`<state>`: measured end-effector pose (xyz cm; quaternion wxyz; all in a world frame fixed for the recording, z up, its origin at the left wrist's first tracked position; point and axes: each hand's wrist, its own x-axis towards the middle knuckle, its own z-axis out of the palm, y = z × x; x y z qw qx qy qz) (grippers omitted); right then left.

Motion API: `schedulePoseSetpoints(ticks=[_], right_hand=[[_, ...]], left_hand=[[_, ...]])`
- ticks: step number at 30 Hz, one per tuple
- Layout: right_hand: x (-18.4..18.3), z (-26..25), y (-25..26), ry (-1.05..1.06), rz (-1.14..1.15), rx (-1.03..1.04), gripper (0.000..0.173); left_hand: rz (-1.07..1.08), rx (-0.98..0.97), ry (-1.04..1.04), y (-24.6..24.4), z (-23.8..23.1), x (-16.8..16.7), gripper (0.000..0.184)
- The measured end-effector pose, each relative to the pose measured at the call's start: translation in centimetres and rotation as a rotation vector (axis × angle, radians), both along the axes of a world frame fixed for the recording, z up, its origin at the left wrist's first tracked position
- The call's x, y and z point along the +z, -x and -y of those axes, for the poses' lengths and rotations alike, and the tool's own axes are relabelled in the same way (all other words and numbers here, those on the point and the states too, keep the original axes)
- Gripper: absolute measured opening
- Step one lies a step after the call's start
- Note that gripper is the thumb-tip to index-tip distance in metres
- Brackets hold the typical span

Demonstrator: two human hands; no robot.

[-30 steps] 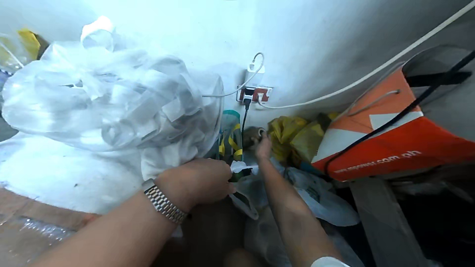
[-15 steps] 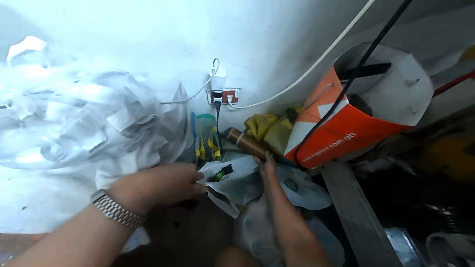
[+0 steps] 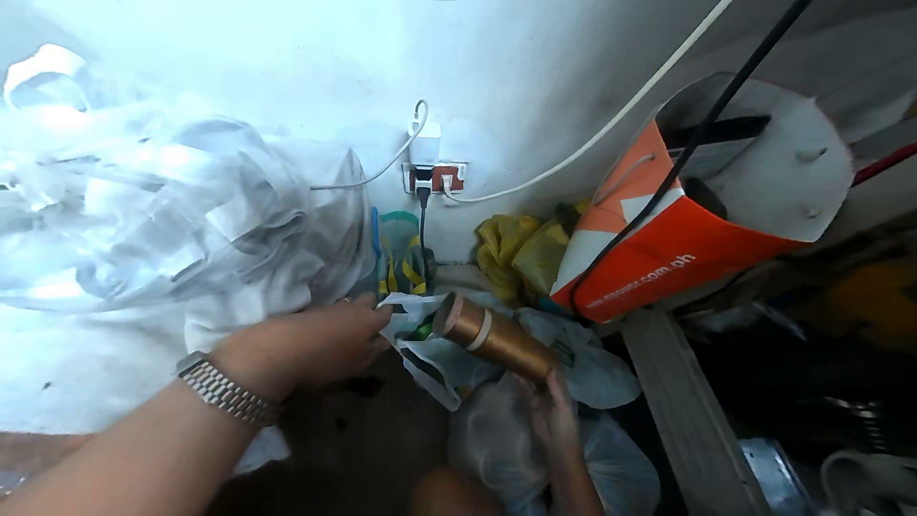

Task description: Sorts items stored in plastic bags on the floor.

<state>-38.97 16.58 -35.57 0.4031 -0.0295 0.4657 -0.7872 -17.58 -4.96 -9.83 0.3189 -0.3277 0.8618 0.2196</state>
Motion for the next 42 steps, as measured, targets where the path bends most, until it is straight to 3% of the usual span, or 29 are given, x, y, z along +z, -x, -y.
schedulePoseSetpoints(ticks=[3, 5, 9, 12, 15, 19, 21, 23, 27, 30, 33, 35, 38, 40, 42], right_hand=[[0.8, -0.5, -1.1, -0.141, -0.254, -0.017, 0.026], [0.6, 0.6, -2.4, -0.228, -0.597, -0.085, 0.017], [-1.5, 4.6, -5.4, -0.209, -1.127, -0.258, 0.023], [-2.4, 7.3, -6.8, -0.298, -1.267, -0.052, 0.024], [-2.4, 8.0, -7.8, -0.420, -1.316, 0.400, 0.030], [-2.6, 6.7, -8.2, 0.032, -1.623, 0.401, 0.017], [-1.5, 7.6, -8.0, 0.016, -1.618, 0.444, 0.019], [-0.6, 10.2, -6.8, -0.172, -1.464, 0.612, 0.028], [-0.7, 15.3, -3.5, -0.745, -1.573, 0.949, 0.048], [0.1, 14.4, -1.4, -1.160, -1.537, 1.120, 0.049], [1.4, 11.3, 1.0, -1.184, -1.398, 1.325, 0.046], [4.7, 9.6, 1.9, -1.131, -1.300, 1.428, 0.049], [9.4, 8.1, 3.5, -1.186, -1.261, 1.275, 0.039], [11.0, 8.1, 3.7, -1.338, -1.325, 1.203, 0.037], [11.8, 8.5, 3.0, -1.316, -1.400, 1.114, 0.035]], left_hand=[[-0.056, 0.000, 0.003, 0.3, -0.2, 0.5, 0.058], [-0.148, -0.018, 0.002, 0.3, -0.3, 0.6, 0.054], [-0.311, -0.064, 0.013, 0.1, -0.1, 0.3, 0.047], [-0.360, -0.068, 0.027, 0.0, 0.0, 0.3, 0.044], [-0.287, -0.090, 0.032, 0.0, 0.0, 0.3, 0.044], [-0.125, -0.079, -0.018, 0.0, 0.0, 0.6, 0.047], [-0.077, -0.062, -0.034, 0.1, -0.1, 0.6, 0.052], [-0.089, -0.060, -0.025, 0.1, 0.0, 0.5, 0.056], [-0.097, -0.064, 0.010, 0.0, 0.0, 0.5, 0.053], [-0.123, -0.058, 0.007, 0.0, 0.0, 0.6, 0.049], [-0.131, -0.055, 0.005, 0.0, 0.0, 0.5, 0.049], [-0.126, -0.039, 0.001, 0.1, 0.0, 0.4, 0.051], [-0.155, -0.026, 0.035, 0.0, 0.1, 0.2, 0.051], [-0.149, -0.001, 0.055, 0.1, 0.0, 0.4, 0.052], [-0.122, 0.020, 0.056, 0.3, 0.0, 0.6, 0.054]])
